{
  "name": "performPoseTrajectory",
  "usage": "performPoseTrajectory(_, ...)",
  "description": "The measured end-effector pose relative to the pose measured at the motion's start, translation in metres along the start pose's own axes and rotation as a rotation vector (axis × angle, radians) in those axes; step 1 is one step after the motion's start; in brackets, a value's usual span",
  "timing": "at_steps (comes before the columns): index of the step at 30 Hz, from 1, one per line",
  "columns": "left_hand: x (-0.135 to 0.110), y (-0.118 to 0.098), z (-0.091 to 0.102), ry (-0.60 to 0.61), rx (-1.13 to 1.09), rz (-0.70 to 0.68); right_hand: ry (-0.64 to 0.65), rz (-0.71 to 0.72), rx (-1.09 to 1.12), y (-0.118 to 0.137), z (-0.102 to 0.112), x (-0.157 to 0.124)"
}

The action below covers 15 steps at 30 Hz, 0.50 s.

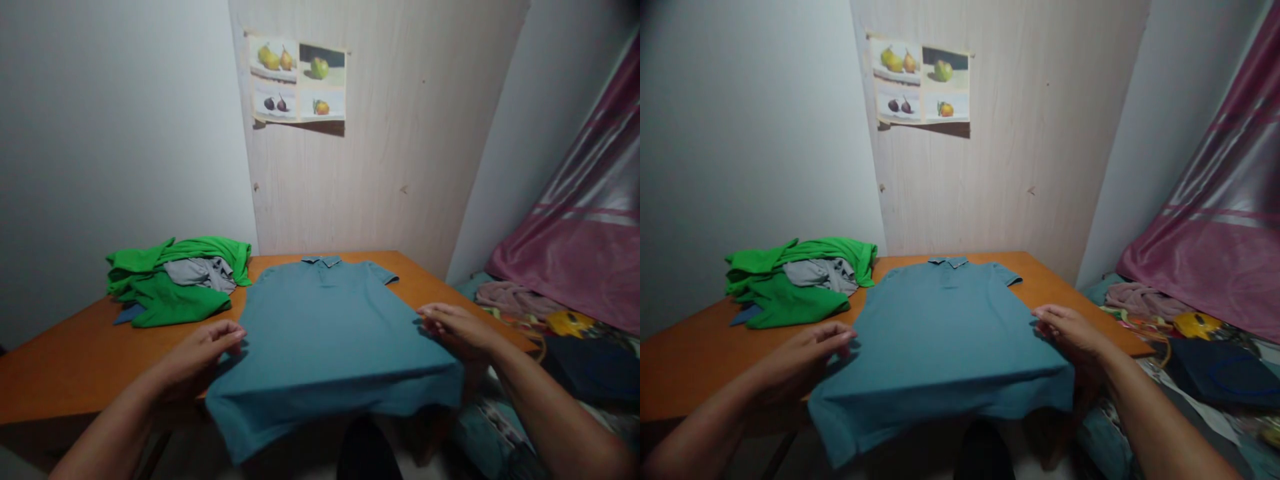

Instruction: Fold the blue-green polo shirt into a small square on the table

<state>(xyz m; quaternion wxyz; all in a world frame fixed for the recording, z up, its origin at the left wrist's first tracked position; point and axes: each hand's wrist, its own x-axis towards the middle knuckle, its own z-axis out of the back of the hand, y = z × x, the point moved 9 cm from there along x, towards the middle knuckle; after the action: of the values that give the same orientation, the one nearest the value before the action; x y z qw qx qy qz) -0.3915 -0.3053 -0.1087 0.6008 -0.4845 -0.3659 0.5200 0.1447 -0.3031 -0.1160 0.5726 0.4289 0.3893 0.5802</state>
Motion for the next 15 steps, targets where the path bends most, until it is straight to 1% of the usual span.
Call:
performPoseTrajectory(2, 0.018, -0.013, -0.011, -0.045, 0.174, -0.142, -0.047, 0.133, -0.132, 0.014, -0.013, 0.013)
performPoseTrajectory(4, 0.033, -0.021, -0.025, -0.06, 0.405, -0.274, -0.04, 0.253, -0.259, 0.025, -0.031, 0.022)
performPoseTrajectory(7, 0.039, -0.023, -0.043, -0.031, 0.688, -0.394, 0.008, 0.353, -0.483, 0.028, -0.054, 0.022)
performPoseTrajectory(9, 0.033, -0.021, -0.045, -0.024, 0.795, -0.421, 0.018, 0.376, -0.597, 0.025, -0.059, 0.014)
performPoseTrajectory(11, 0.025, -0.018, -0.042, -0.008, 0.837, -0.409, 0.028, 0.37, -0.622, 0.022, -0.056, 0.005)
performPoseTrajectory(13, 0.019, -0.014, -0.04, 0.068, 0.851, -0.361, 0.079, 0.329, -0.569, 0.017, -0.052, -0.002)
performPoseTrajectory(15, 0.021, -0.013, -0.039, 0.136, 0.865, -0.299, 0.114, 0.267, -0.461, 0.011, -0.045, 0.0)
